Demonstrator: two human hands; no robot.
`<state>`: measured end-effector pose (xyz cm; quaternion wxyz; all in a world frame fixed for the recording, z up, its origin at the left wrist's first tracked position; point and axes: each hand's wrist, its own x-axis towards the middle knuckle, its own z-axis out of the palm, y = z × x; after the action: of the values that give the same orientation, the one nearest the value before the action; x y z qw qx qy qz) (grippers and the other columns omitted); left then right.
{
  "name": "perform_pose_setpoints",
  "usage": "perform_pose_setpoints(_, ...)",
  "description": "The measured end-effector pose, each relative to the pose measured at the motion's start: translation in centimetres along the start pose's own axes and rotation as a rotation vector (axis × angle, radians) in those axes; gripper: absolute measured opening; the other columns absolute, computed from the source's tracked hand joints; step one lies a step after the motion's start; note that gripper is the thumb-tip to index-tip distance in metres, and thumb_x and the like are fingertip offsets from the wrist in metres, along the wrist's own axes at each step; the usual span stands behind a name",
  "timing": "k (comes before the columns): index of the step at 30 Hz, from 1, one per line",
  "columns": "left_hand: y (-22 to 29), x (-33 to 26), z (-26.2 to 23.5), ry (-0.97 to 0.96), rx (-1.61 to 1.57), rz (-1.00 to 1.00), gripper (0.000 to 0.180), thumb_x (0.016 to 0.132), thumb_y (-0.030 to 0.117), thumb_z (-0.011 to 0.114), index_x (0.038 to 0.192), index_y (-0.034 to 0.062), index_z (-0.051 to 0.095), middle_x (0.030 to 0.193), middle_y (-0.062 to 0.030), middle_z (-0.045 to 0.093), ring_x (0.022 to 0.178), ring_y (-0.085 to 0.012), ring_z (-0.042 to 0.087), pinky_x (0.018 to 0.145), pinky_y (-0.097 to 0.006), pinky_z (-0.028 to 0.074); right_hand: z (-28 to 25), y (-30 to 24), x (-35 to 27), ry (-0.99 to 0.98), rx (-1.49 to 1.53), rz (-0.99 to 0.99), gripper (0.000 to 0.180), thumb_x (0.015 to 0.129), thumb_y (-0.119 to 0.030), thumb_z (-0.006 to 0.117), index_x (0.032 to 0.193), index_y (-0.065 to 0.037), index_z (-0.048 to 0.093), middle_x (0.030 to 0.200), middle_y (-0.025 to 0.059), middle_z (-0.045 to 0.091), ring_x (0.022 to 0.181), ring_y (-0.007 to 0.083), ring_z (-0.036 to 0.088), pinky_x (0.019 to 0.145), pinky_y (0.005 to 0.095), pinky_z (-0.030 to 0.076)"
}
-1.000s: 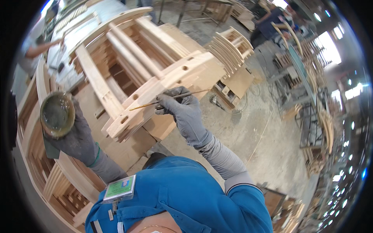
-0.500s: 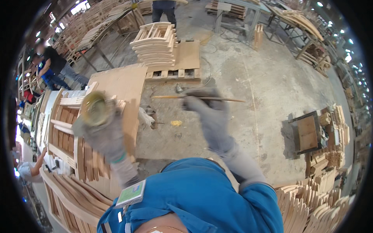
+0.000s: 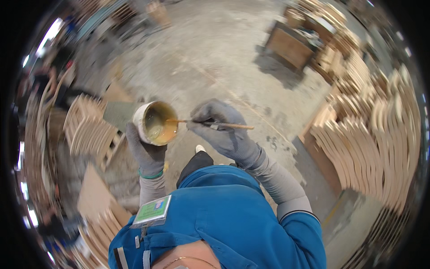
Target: The person handles unfinished wooden chair frames, repositions them on a workbench, and applies a liquid finish using a brush. They repeatedly dip the brush into a container and coat the chair surfaces, then place the finished frames aside.
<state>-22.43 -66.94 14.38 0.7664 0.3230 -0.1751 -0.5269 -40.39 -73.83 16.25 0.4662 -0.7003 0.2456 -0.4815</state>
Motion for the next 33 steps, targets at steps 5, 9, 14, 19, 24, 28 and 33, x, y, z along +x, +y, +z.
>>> perform_pose_setpoints(5,-5.9,9.0,4.4,-0.072,-0.023,-0.257,0.052,0.091,0.046,0.037,0.124,0.0061,0.046,0.119,-0.0109,0.052,0.108,-0.0286,0.051,0.091,-0.050,0.043,-9.4,1.6,2.0,0.037,0.068,0.229,0.010,0.070,0.007,0.061,0.072,-0.002,0.059,0.092,0.0098,0.058,0.079,0.0171,0.059,0.070,0.0270,0.051)
perform_pose_setpoints(9,-10.2,17.8,7.2,-0.146,-0.098,-0.486,0.056,0.090,0.049,0.037,0.125,0.0057,0.045,0.118,-0.0144,0.052,0.107,-0.0309,0.051,0.089,-0.050,0.044,-15.4,6.3,5.9,0.442,0.103,0.155,0.010,0.077,0.002,0.055,0.086,0.002,0.058,0.094,0.0104,0.057,0.088,0.0176,0.058,0.080,0.0285,0.049)
perform_pose_setpoints(14,-15.2,29.1,10.4,-0.382,-0.301,-0.861,0.070,0.087,0.057,0.037,0.132,0.0030,0.033,0.123,-0.0244,0.045,0.107,-0.0407,0.049,0.089,-0.053,0.044,-20.3,14.7,14.7,0.709,0.544,0.266,0.019,0.085,-0.004,0.047,0.100,0.006,0.049,0.096,0.0156,0.056,0.083,0.0211,0.060,0.075,0.0334,0.052)
perform_pose_setpoints(19,-20.1,37.9,18.1,-0.542,-0.372,-0.985,0.074,0.086,0.050,0.042,0.140,0.0056,0.018,0.129,-0.0260,0.037,0.104,-0.0420,0.049,0.079,-0.048,0.049,-25.6,19.6,24.5,0.646,0.272,0.379,0.015,0.083,-0.008,0.059,0.093,0.002,0.052,0.078,0.0080,0.058,0.071,0.0139,0.059,0.062,0.0251,0.051)
perform_pose_setpoints(24,-26.7,45.9,24.4,-0.638,-0.413,-1.194,0.078,0.085,0.052,0.043,0.140,0.0046,0.014,0.134,-0.0249,0.032,0.101,-0.0439,0.051,0.072,-0.050,0.051,-32.2,25.5,27.7,0.286,0.240,0.442,0.020,0.080,-0.008,0.060,0.099,0.000,0.061,0.089,0.0060,0.065,0.079,0.0103,0.057,0.072,0.0248,0.047)
perform_pose_setpoints(28,-32.3,52.1,28.7,-0.497,-0.351,-1.168,0.078,0.085,0.057,0.038,0.137,0.0020,0.022,0.131,-0.0243,0.037,0.104,-0.0444,0.051,0.078,-0.052,0.050,-44.4,28.4,29.4,0.156,0.362,0.572,0.028,0.082,0.001,0.051,0.108,0.000,0.060,0.097,0.0058,0.065,0.086,0.0125,0.060,0.075,0.0239,0.048)
perform_pose_setpoints(33,-40.4,61.1,33.6,-0.165,-0.123,-0.854,0.059,0.087,0.048,0.043,0.121,0.0002,0.045,0.113,-0.0199,0.051,0.097,-0.0345,0.054,0.081,-0.044,0.049,-66.1,37.4,33.3,0.230,-0.045,0.562,0.025,0.080,-0.006,0.056,0.104,-0.001,0.061,0.097,0.0080,0.066,0.086,0.0156,0.062,0.075,0.0268,0.049)
